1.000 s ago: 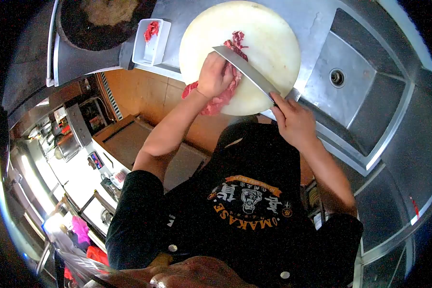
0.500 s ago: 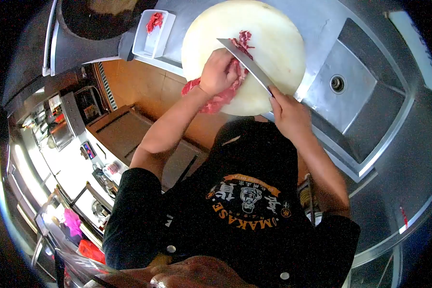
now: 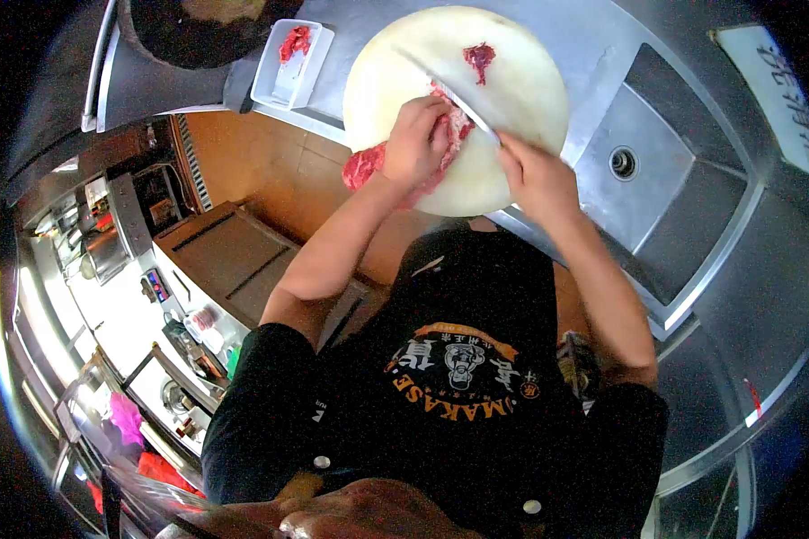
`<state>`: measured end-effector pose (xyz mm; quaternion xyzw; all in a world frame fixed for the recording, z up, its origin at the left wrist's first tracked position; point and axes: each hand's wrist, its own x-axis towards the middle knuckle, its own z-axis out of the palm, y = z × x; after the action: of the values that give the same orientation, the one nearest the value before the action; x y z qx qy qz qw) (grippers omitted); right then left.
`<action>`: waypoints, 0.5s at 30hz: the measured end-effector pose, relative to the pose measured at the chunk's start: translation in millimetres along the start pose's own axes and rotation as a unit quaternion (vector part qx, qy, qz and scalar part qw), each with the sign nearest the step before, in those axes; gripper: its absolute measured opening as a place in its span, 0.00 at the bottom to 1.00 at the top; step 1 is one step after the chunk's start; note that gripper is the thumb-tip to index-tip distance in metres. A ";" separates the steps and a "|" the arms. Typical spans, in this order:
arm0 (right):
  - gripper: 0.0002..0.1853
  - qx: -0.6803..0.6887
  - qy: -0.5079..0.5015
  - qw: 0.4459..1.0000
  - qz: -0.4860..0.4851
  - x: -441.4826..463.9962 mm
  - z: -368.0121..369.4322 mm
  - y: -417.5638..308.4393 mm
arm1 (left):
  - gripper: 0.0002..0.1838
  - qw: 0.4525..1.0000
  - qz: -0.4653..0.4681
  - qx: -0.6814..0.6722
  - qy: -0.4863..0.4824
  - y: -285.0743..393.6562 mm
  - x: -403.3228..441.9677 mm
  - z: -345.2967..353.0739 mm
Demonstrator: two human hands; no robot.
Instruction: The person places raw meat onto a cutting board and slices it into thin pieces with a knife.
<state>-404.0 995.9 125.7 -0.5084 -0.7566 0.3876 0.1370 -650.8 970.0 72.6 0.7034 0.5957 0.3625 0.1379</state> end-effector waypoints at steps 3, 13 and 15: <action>0.18 -0.027 -0.026 0.999 0.003 -51.2 -17.4 -7.5 | 0.17 1.000 -0.001 0.003 -0.017 -1.4 1.4 -5.5; 0.19 -0.018 -0.068 0.997 -0.030 18.8 13.8 -9.1 | 0.17 0.999 -0.008 0.023 -0.034 -4.0 0.3 -1.9; 0.19 -0.004 -0.078 0.997 -0.020 15.2 9.1 -8.9 | 0.17 0.999 -0.006 0.027 -0.032 -4.8 1.5 -1.2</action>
<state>-422.2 1003.6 123.3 -0.4616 -0.7767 0.4204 0.0829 -655.0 972.3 71.0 0.7146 0.6046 0.3230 0.1397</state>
